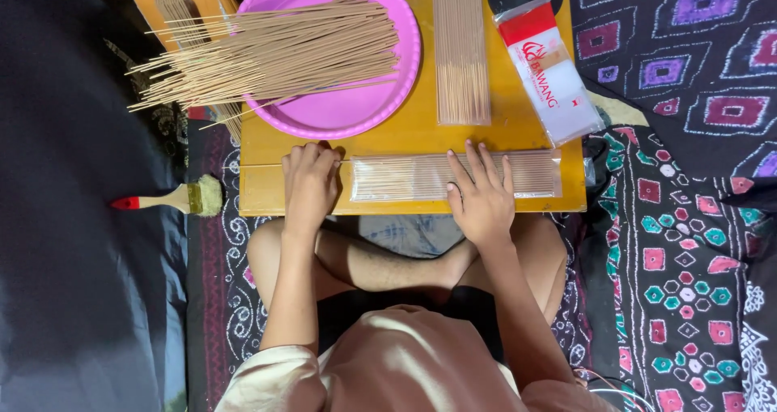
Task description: The person gathers thin wooden sticks from a pink plate and a table surface, aligns them into a neat bundle, and then secures them together by wrapping a plastic strip around the center of the bundle.
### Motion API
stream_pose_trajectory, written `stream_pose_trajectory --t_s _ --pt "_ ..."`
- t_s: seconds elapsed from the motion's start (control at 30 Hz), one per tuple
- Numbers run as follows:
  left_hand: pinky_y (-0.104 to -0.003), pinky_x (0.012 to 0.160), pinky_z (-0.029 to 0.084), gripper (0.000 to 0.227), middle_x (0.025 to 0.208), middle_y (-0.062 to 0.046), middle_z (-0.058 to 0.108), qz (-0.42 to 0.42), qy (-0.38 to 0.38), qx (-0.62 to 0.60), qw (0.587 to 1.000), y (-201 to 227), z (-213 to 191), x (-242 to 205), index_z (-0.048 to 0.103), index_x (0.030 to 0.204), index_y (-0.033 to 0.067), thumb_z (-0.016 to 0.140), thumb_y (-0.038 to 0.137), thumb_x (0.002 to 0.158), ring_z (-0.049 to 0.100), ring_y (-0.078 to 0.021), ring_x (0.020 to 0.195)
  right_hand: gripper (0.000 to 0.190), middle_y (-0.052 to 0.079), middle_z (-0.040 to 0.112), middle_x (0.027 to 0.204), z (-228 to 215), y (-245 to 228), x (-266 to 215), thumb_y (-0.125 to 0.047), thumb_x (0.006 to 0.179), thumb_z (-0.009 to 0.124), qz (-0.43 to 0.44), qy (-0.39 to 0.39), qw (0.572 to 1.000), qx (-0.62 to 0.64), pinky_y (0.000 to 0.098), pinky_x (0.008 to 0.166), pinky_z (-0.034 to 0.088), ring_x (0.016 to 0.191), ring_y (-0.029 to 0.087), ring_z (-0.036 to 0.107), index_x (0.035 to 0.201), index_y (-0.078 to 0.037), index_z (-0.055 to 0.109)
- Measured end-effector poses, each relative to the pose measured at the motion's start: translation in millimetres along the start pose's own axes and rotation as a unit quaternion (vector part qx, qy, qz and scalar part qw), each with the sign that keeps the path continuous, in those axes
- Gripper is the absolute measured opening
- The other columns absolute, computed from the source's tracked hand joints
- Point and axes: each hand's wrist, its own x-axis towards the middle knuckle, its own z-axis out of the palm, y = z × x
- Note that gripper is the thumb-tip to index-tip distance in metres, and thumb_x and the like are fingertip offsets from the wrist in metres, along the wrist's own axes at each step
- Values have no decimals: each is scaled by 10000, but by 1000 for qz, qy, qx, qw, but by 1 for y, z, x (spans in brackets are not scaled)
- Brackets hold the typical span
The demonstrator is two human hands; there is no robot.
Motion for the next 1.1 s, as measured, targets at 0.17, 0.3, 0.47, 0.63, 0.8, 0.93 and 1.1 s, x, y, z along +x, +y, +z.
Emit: stream_pose_trajectory --t_s 0.17,0.3,0.47,0.63,0.8,0.93,1.1 --pt "-403 927 379 138 913 -2 565 6 -5 11 1000 9 5 4 702 1009 180 760 136 893 535 -249 967 481 63 478 1595 -1 0 0 -367 1045 454 -5 -4 1000 -4 534 1226 220 1492 264 398 1506 -270 552" --pt "-463 1019 361 287 1104 -51 621 -62 13 90 994 -3 -3 -15 733 1164 179 799 207 886 524 -296 1111 485 58 483 1591 -2 0 1 -375 1038 462 0 -2 1000 5 521 1230 216 1491 263 399 1503 -275 555" --pt "-466 1008 363 158 1149 -22 583 -119 23 107 987 -28 -6 -34 751 1081 204 785 168 931 491 -299 1144 476 49 480 1593 0 1 0 -388 1045 461 2 -1 1000 8 508 1232 212 1492 254 396 1499 -283 561" --pt "-445 907 417 150 1053 16 575 -101 37 61 992 -16 8 -19 750 938 236 811 107 893 542 -290 1059 479 58 476 1595 0 2 1 -393 1050 457 4 -2 1000 6 512 1233 208 1492 263 394 1503 -273 554" --pt "-413 903 443 111 1003 13 584 -50 41 42 997 17 26 -12 741 952 216 786 152 873 576 -267 1032 474 63 457 1606 -2 0 1 -403 1055 441 2 -1 1000 7 513 1236 207 1516 278 345 1491 -262 562" --pt "-455 919 442 224 1098 -40 598 -94 50 72 992 2 10 -22 749 1100 196 790 184 880 554 -314 1101 474 63 463 1599 -1 1 0 -391 1051 450 4 -1 1000 14 503 1235 216 1505 272 367 1495 -261 554" --pt "-411 827 404 99 1037 -26 535 -147 57 125 980 -8 0 -29 698 969 155 775 115 921 524 -302 995 481 64 458 1602 2 3 -1 -398 1061 424 -2 -1 1000 9 482 1241 220 1507 272 361 1503 -254 547"
